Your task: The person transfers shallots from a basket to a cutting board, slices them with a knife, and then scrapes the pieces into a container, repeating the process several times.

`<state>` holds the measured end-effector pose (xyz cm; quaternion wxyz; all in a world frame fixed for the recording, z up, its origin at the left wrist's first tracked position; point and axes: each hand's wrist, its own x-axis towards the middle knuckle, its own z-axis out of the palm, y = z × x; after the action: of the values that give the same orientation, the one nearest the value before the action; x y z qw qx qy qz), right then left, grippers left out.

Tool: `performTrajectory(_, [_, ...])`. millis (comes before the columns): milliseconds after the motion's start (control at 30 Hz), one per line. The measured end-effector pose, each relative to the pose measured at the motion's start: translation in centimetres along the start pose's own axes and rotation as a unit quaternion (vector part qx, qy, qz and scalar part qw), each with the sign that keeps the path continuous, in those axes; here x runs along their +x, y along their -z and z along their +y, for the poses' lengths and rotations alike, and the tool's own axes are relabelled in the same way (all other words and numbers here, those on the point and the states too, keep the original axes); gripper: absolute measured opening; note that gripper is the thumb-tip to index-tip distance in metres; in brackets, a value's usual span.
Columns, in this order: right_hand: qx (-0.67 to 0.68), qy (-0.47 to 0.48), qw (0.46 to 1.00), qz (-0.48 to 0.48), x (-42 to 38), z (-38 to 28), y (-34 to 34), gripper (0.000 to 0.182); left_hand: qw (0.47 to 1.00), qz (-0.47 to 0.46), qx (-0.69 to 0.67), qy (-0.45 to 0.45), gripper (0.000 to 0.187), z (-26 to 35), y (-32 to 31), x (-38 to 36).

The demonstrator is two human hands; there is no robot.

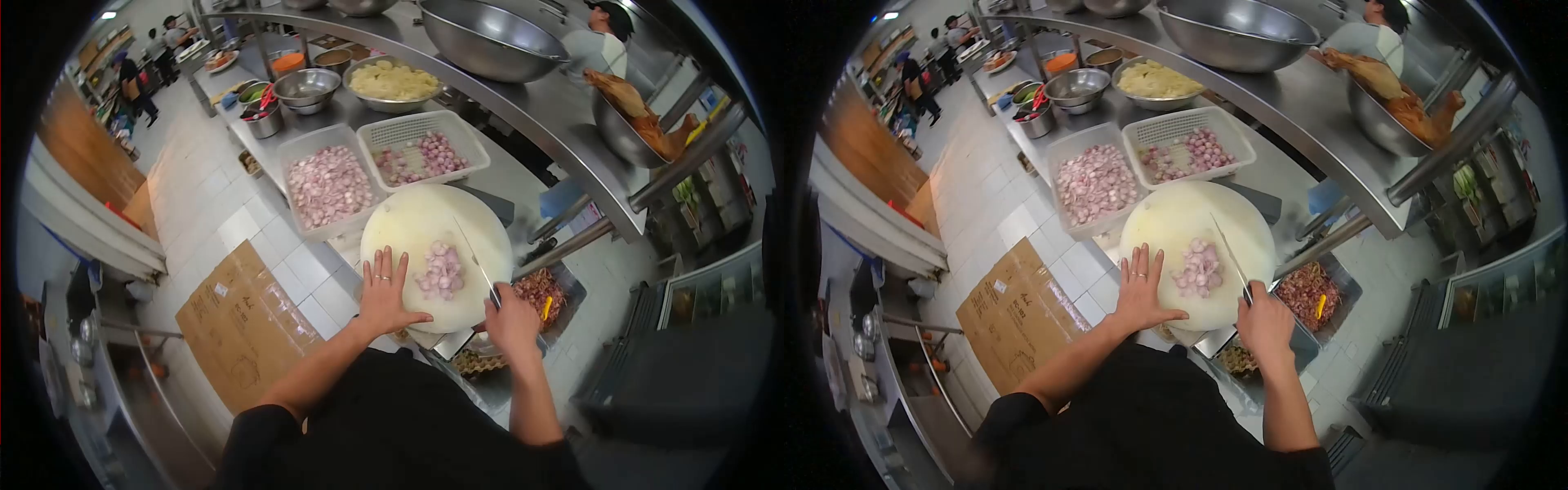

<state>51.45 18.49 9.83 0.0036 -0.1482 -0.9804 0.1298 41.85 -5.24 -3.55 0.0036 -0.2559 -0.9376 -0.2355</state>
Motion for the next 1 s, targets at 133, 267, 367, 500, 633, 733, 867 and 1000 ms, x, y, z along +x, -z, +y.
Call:
performTrajectory(133, [-0.066,-0.012,0.998,-0.013,3.2,-1.1,-4.1,0.024,0.998,-0.021,0.049,0.028,0.161,-0.7,1.1,3.3])
performTrajectory(267, [-0.077,0.035,0.996,-0.034,2.8,-3.6,-5.7,0.023,0.998,-0.014,0.047,0.036,0.162,-5.0,2.0,8.4])
performTrajectory(367, [-0.008,-0.01,0.998,-0.063,1.9,-4.8,-2.8,0.031,0.999,-0.033,0.04,0.016,0.153,-6.2,2.5,11.8])
performTrajectory(500, [0.064,-0.128,0.99,-0.018,-0.9,-3.0,-1.7,0.038,0.986,-0.061,-0.024,-0.156,0.139,-4.5,-0.1,12.6])
performTrajectory(633, [-0.008,-0.205,0.979,-0.023,-2.5,-4.0,-2.8,0.032,0.937,-0.174,-0.136,-0.271,0.128,-2.0,0.4,10.6])
performTrajectory(733, [-0.06,-0.209,0.975,-0.043,-2.2,-8.0,-4.3,0.029,0.894,-0.194,-0.275,-0.296,0.13,-2.3,1.1,8.1])
performTrajectory(867, [-0.023,-0.169,0.984,-0.045,-2.6,-9.2,-3.8,0.033,0.944,-0.124,-0.147,-0.267,0.138,-3.6,1.8,6.8])
performTrajectory(1000, [0.399,-0.325,0.856,-0.047,-5.7,-5.1,-2.9,0.03,0.939,-0.143,-0.139,-0.279,0.141,-3.7,1.2,8.6])
